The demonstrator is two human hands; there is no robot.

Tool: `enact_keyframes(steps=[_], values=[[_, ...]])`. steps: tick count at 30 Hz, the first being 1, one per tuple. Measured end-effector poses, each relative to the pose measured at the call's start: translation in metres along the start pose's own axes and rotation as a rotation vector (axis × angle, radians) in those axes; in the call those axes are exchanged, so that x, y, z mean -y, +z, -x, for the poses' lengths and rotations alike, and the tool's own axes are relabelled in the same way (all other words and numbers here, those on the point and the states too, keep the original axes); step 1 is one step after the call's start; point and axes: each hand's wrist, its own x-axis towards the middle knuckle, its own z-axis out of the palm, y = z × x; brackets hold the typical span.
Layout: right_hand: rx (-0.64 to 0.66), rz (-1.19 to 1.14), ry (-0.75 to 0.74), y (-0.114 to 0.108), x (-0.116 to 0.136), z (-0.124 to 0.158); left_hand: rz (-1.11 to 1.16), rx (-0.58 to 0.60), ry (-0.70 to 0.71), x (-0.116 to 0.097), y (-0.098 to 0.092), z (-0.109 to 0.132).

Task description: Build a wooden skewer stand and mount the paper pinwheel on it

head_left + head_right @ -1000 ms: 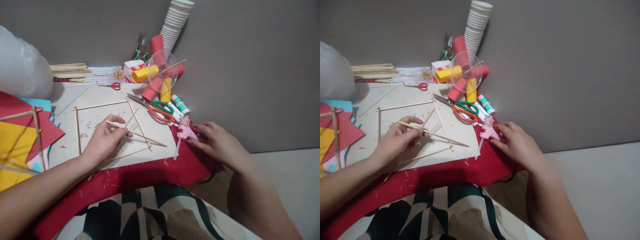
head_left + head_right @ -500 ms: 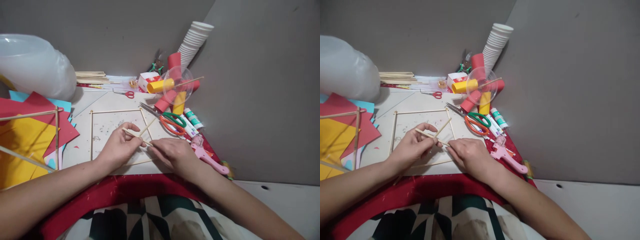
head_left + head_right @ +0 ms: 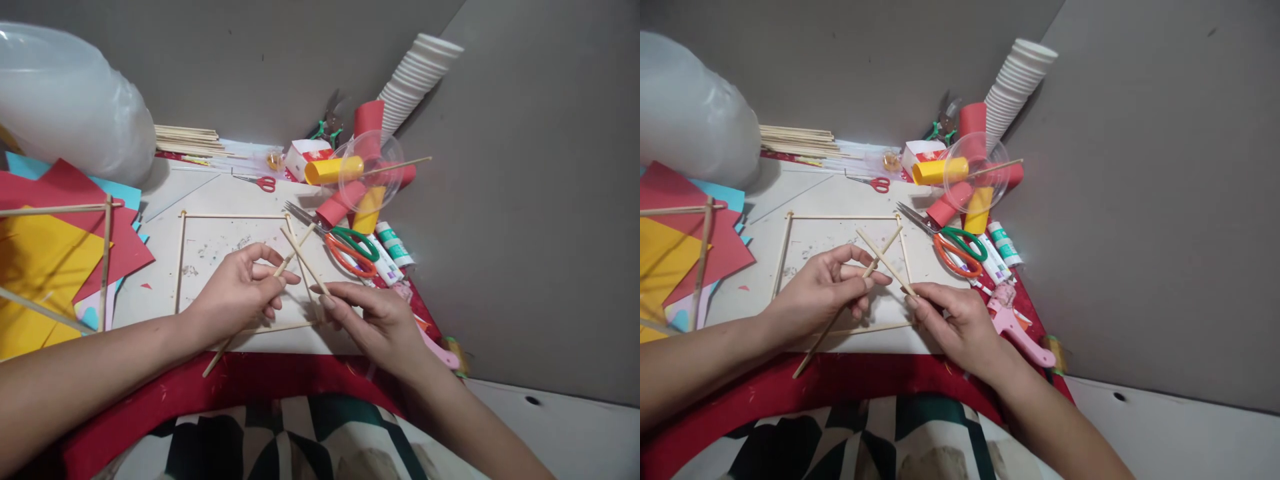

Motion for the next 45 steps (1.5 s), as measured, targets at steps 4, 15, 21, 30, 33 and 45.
enact_keyframes(steps=[4, 15, 21, 30, 33, 45], values=[[0.01, -0.007, 0.032, 0.002, 0.001, 0.002, -0.004, 0.005, -0.016, 0.001, -0.002, -0.002], [0.025, 0.024, 0.065, 0.005, 0.001, 0.005, -0.018, 0.017, -0.036, -0.002, -0.002, 0.0], [0.021, 0.044, 0.028, 0.006, 0.002, 0.002, -0.018, 0.033, -0.059, -0.003, -0.001, 0.0], [-0.015, 0.106, 0.001, 0.008, -0.002, 0.002, -0.011, 0.045, -0.059, -0.005, 0.0, 0.002], [-0.03, 0.101, -0.02, 0.007, -0.001, 0.003, -0.057, 0.048, -0.029, -0.004, -0.001, 0.002], [-0.031, -0.035, 0.058, 0.012, -0.003, 0.003, -0.139, -0.036, 0.04, -0.006, 0.0, 0.002]])
